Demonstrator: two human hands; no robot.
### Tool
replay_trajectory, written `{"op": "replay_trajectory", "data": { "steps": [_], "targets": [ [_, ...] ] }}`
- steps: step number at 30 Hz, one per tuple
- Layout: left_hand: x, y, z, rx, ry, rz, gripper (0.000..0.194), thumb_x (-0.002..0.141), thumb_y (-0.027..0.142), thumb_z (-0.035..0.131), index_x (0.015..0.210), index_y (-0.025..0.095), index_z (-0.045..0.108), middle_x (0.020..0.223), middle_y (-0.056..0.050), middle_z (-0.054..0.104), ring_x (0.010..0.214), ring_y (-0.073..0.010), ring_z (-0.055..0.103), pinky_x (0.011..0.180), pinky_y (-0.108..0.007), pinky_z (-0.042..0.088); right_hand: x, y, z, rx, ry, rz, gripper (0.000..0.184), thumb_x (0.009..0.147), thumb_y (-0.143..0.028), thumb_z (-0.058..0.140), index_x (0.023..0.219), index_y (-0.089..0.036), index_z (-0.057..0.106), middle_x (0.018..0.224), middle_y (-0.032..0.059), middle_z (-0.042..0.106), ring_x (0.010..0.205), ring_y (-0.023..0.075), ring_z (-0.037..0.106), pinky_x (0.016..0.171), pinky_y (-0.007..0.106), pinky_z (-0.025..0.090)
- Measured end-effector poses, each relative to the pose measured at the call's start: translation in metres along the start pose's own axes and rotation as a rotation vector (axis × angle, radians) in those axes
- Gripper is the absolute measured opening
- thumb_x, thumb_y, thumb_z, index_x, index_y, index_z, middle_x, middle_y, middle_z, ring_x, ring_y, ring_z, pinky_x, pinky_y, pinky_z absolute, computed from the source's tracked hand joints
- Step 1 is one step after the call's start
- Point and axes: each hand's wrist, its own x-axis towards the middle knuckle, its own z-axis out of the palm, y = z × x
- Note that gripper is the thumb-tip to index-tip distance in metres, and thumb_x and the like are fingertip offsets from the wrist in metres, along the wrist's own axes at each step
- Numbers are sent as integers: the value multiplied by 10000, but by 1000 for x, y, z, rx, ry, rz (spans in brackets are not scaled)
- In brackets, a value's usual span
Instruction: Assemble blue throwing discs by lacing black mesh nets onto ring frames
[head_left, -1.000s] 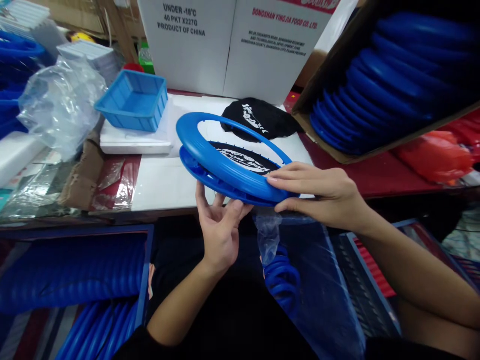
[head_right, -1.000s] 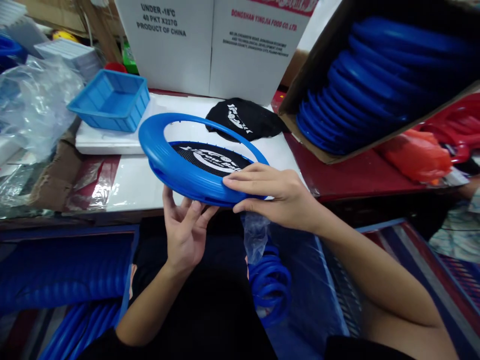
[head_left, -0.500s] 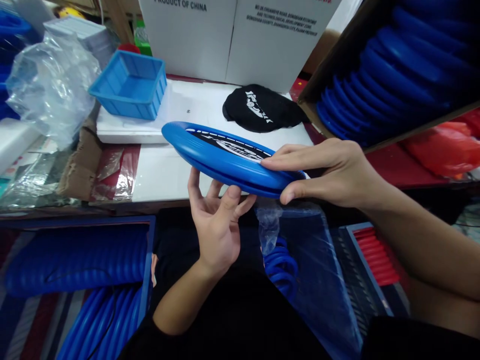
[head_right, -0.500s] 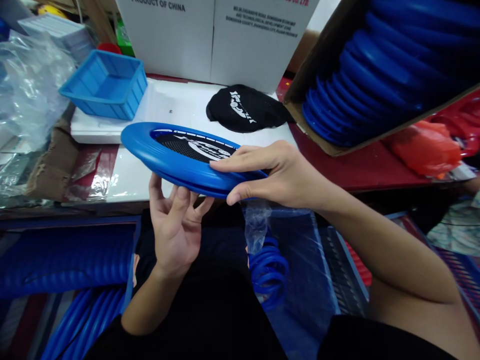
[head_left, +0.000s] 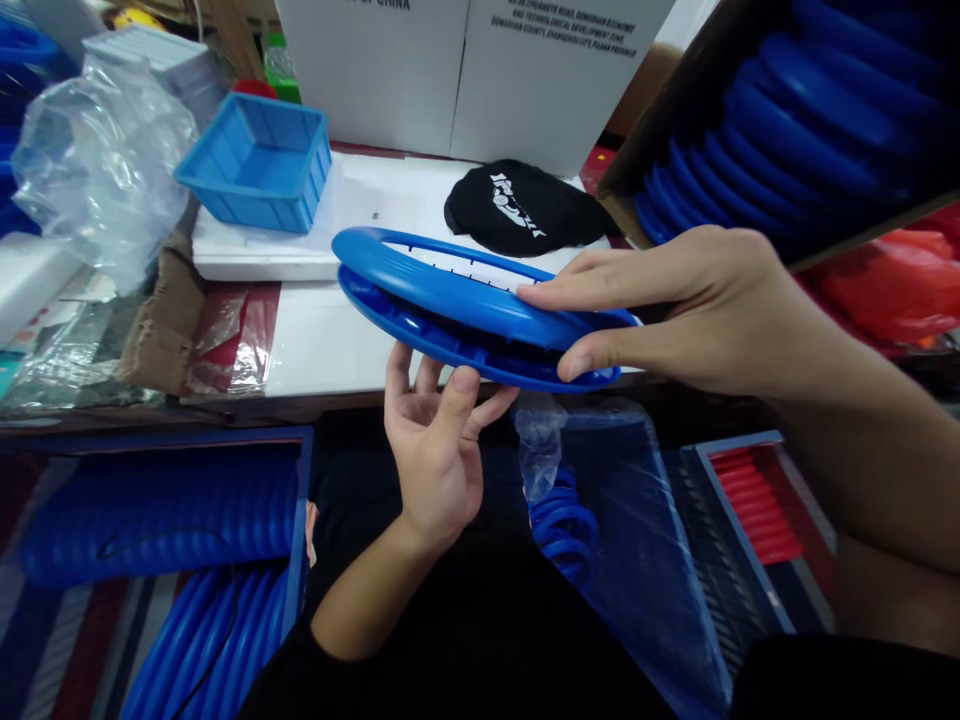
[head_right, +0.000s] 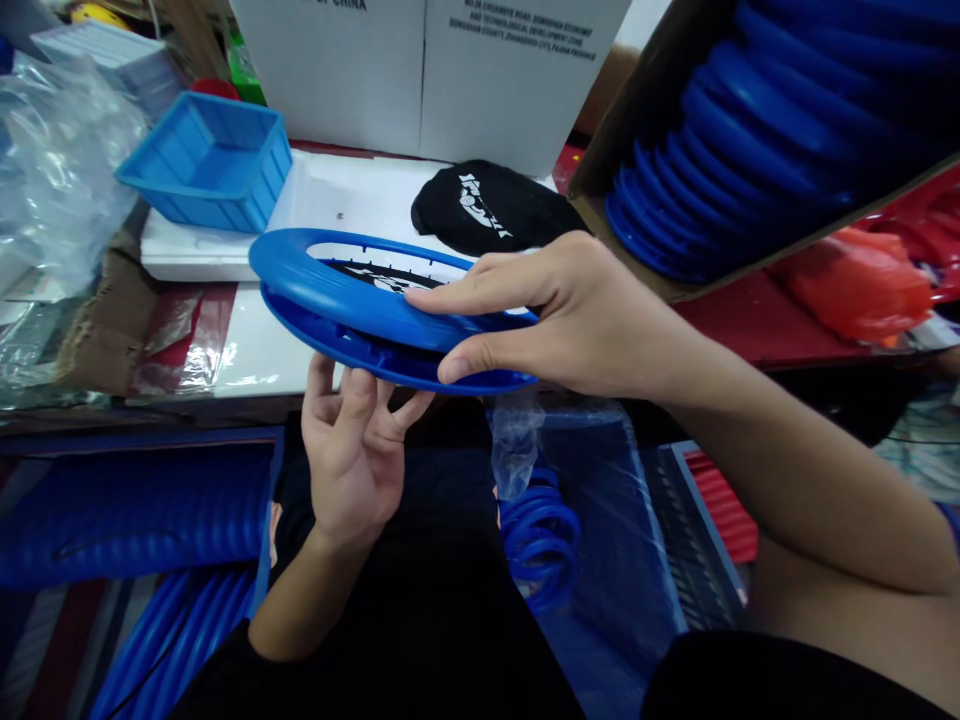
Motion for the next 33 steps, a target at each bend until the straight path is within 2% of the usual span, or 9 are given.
{"op": "replay_trajectory", "data": {
  "steps": [4, 8, 11, 14, 20, 24, 29, 33],
  "targets": [
    [-3, -2, 3, -19, -1, -2, 585, 800, 352, 927, 1286, 276, 612, 1371, -69, 673, 1177, -274, 737, 869, -417, 703, 0, -5, 4, -47, -51, 2, 420, 867, -405, 870, 1261, -279, 794, 1061, -6, 839, 966, 172, 794, 882, 252, 636],
    [-6, -3, 5, -50, -23, -7, 540, 815, 303, 914, 1264, 277, 617, 1334, -53, 684, 1115, -245, 753, 871, -434, 705, -4, -6, 10, -77, -61, -3, 435, 891, -383, 852, 1308, -285, 771, 1089, -5, 837, 972, 163, 789, 877, 245, 627],
    [-6, -4, 5, -37, -29, -7, 541, 818, 310, 914, 1269, 290, 616, 1283, -38, 696, 1099, -235, 755, 869, -426, 704, -7, -5, 11, -81, -57, 4, 452, 887, -392, 854, 1319, -293, 764, 1113, -8, 834, 989, 173, 789, 890, 262, 631],
    [-6, -5, 5, -13, -41, -8, 566, 815, 331, 916, 1293, 300, 615, 1314, -44, 690, 1126, -242, 747, 887, -427, 698, -9, -5, 10, -88, -61, -3, 450, 891, -391, 852, 1322, -299, 763, 1126, -10, 834, 1020, 185, 788, 918, 279, 635],
    [-10, -5, -3, -18, -46, -27, 489, 837, 288, 892, 1267, 303, 659, 1296, -34, 714, 1096, -197, 738, 878, -353, 691, -17, -6, 19, -182, -59, -102, 432, 959, -343, 786, 1385, -304, 723, 1210, 0, 813, 1112, 218, 762, 1016, 375, 627],
    [-17, -3, -17, 14, -37, -101, 460, 879, 333, 854, 1300, 311, 669, 1329, -58, 713, 1141, -209, 727, 829, -296, 686, -32, 0, 44, -287, -53, -158, 439, 1018, -278, 700, 1451, -220, 661, 1306, 76, 772, 1141, 245, 713, 990, 439, 637],
    [-24, -11, -42, 22, 26, -220, 475, 843, 385, 888, 1259, 286, 682, 1265, -75, 732, 1097, -195, 729, 791, -240, 648, -59, 24, 96, -443, -14, -256, 390, 1017, -194, 670, 1373, -34, 659, 1343, 236, 721, 1151, 298, 660, 940, 495, 634],
    [-25, -24, -60, 66, 120, -281, 443, 828, 368, 908, 1195, 263, 685, 1130, -42, 749, 1010, -158, 728, 828, -251, 616, -83, 39, 136, -560, 52, -277, 369, 1017, -122, 614, 1368, -15, 655, 1357, 254, 710, 1158, 330, 658, 884, 503, 634]
  ]
}}
